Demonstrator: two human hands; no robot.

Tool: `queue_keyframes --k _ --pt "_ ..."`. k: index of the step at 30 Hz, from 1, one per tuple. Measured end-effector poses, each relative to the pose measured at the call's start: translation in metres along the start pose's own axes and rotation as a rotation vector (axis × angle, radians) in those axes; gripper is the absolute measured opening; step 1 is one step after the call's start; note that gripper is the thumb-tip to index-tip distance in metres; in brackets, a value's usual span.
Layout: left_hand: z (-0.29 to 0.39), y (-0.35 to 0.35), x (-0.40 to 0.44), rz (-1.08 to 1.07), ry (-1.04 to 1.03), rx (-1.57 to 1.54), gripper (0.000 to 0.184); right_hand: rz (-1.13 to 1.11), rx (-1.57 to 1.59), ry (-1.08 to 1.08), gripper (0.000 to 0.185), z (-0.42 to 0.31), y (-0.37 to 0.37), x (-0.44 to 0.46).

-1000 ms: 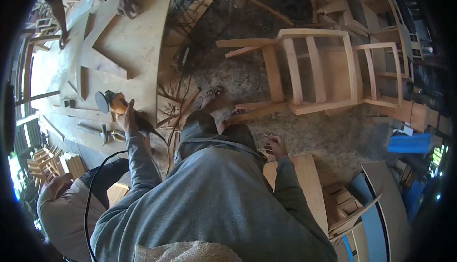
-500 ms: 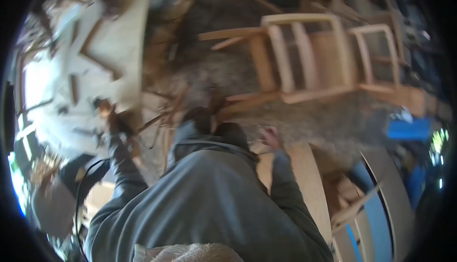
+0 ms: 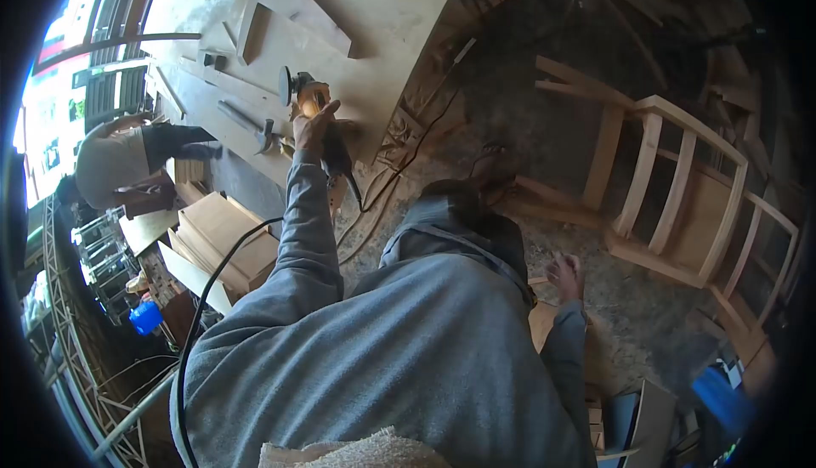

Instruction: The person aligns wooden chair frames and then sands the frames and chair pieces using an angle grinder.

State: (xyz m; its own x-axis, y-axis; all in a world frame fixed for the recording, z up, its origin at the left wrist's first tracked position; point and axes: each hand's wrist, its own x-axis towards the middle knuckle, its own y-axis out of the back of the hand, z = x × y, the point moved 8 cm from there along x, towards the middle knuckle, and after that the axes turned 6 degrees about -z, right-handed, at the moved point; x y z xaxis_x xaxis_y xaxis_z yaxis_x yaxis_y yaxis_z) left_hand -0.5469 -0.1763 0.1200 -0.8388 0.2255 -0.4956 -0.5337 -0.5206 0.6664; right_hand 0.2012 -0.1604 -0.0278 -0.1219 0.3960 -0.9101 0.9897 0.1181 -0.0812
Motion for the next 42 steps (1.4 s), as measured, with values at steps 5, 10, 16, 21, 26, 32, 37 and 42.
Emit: queue_keyframes --k 5,10,16,21,26,32,37,42 --pt "0.022 -0.017 -0.008 -0.024 -0.100 -0.239 0.053 0.018 -0.117 0.098 0.022 -0.039 0.002 0.017" --pt "0.063 -0.052 -0.002 0.079 -0.188 -0.364 0.040 0.052 -0.108 0.080 0.018 -0.076 -0.012 0.003" --pt "0.038 -0.073 0.038 0.216 -0.109 -0.192 0.056 0.103 -0.105 0.132 0.028 -0.077 0.007 -0.028" --pt "0.036 -0.071 0.038 0.305 -0.154 -0.018 0.058 0.174 -0.078 -0.014 0.032 -0.043 -0.001 -0.061" --pt "-0.035 -0.111 0.138 0.075 -0.371 -0.578 0.041 0.223 -0.045 -0.101 0.033 -0.009 0.006 -0.061" --pt "-0.050 -0.099 0.152 0.027 -0.266 -0.213 0.074 0.172 -0.017 0.017 0.030 -0.040 0.001 -0.055" --pt "0.001 -0.068 0.088 0.208 -0.118 0.202 0.103 0.157 -0.058 0.093 0.030 -0.073 0.006 -0.049" --pt "0.001 -0.063 0.094 0.177 -0.238 0.277 0.114 0.201 -0.152 0.155 0.032 -0.100 0.037 -0.039"
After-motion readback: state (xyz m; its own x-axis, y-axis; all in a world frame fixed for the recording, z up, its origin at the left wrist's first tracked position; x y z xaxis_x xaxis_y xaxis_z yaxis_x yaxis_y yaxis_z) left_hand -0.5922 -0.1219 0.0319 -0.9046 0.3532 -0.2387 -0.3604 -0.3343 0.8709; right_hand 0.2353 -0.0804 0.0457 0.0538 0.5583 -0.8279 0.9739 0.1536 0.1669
